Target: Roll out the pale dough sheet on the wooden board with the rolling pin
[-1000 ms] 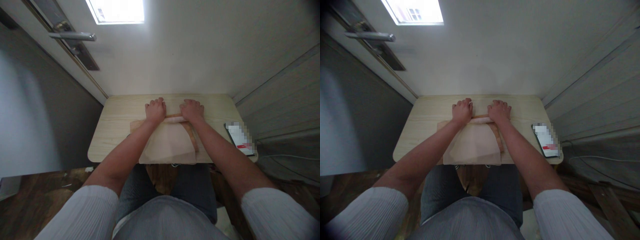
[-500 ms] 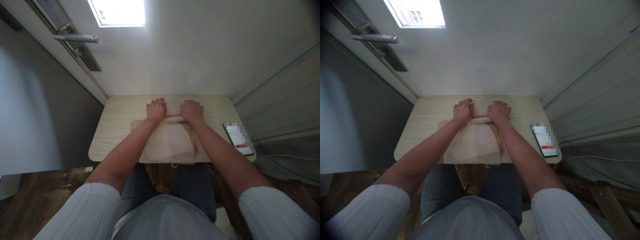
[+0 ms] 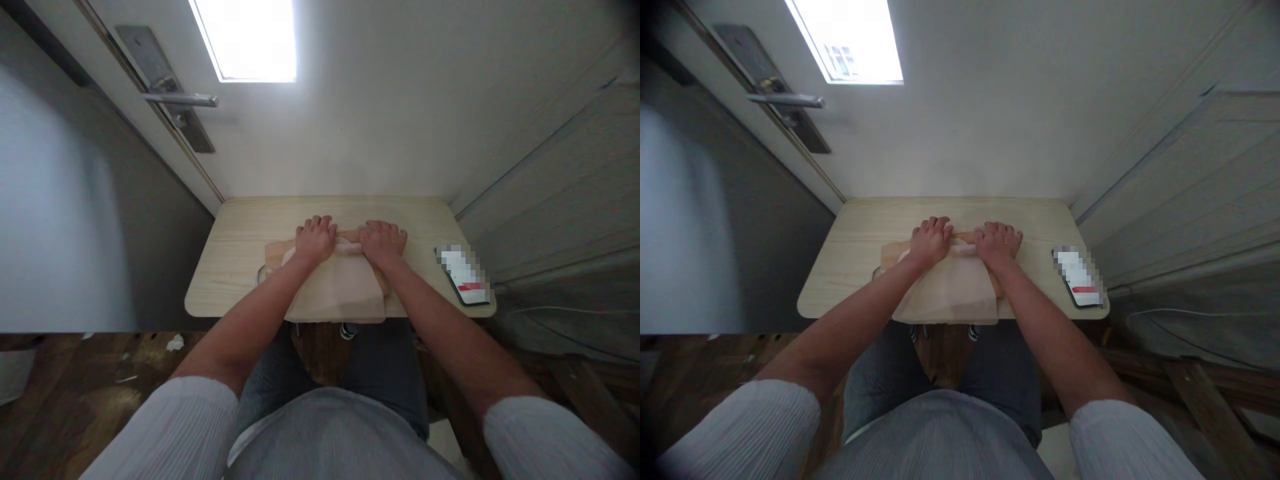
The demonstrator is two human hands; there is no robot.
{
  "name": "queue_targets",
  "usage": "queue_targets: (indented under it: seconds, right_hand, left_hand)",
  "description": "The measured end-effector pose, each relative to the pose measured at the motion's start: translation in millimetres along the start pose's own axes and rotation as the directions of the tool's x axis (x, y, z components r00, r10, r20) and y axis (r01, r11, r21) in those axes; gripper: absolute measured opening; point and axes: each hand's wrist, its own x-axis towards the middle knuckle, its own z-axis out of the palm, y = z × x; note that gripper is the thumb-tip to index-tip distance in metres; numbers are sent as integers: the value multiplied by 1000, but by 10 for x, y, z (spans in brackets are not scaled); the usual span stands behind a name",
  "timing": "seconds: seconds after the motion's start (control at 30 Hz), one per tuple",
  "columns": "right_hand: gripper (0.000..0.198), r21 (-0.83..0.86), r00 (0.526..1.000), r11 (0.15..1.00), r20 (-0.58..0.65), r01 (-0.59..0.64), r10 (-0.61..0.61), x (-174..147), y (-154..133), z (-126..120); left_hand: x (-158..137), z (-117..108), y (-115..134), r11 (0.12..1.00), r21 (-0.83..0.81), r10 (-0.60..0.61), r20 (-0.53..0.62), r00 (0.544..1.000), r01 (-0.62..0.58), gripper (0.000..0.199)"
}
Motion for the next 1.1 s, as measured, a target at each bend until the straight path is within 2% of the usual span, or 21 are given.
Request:
queue_targets:
  seconds: [0.1,0.37,0.47,0.6,0.73,0.93,1.1]
  right_hand:
    - [49,-13,999,999,-31,33,-33,-199,44,-16]
    - [49,-4,989,993,-87,122,-122,-819,284,-5]
    - [46,49,976,981,-122,188,-181,-947,393,19]
    - [42,164,965,958,-157,236,-211,-948,441,16]
    - [43,212,965,948,-161,238,-207,-883,321,-7]
    - [42,182,952,936,-107,302,-287,-852,-65,34]
    - [48,71,954,953,-70,296,-291,-845,-275,55]
  left_hand:
    - [-191,-5,32,1000,-6,22,-5,1000,-22,49]
    - [-855,-40,85,983,-29,182,-14,983,-182,57]
    - [-1011,-49,99,977,-21,211,18,977,-211,50]
    - [-1080,-96,96,975,-23,221,41,974,-220,39]
    - [-1145,-167,-38,985,-10,170,7,985,-170,36]
    - [-1296,-188,-347,994,-19,104,-77,992,-105,31]
    - [-1235,-156,-306,999,-10,50,-114,992,-52,42]
